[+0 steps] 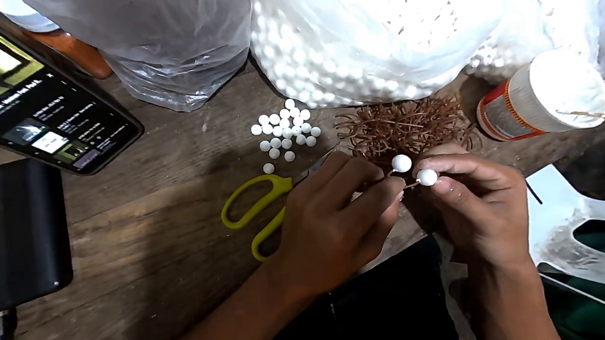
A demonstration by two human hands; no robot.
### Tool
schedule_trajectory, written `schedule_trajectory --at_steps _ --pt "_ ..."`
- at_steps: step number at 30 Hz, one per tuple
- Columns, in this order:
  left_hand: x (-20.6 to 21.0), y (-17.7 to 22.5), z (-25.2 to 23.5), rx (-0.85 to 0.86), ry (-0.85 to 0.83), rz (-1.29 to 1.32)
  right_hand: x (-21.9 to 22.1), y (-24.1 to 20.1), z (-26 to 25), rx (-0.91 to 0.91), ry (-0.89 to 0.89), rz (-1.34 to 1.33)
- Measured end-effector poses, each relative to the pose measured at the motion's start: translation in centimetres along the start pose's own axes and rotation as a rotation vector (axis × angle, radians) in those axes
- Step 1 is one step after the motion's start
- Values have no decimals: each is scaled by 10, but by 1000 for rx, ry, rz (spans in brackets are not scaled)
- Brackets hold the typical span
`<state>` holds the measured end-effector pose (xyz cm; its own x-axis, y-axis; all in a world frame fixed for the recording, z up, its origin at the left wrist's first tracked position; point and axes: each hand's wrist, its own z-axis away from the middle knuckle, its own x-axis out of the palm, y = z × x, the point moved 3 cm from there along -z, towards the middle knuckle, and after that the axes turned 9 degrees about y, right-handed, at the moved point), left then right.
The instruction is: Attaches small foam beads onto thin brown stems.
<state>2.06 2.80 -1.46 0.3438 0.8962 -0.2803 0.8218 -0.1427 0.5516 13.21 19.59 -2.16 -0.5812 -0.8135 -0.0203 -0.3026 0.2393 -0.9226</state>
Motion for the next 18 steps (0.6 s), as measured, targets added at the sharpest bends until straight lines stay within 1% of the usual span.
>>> schedule_trajectory --at_steps 5,10,18 --pt "0 0 0 -5 -16 2 -1 0 0 -7 -24 -19" --pt "1 -1 0 -5 -19 7 -3 -3 0 -39 -55 36" --pt "2 -3 -1 -95 -46 67 -2 -5 1 -41 -53 27"
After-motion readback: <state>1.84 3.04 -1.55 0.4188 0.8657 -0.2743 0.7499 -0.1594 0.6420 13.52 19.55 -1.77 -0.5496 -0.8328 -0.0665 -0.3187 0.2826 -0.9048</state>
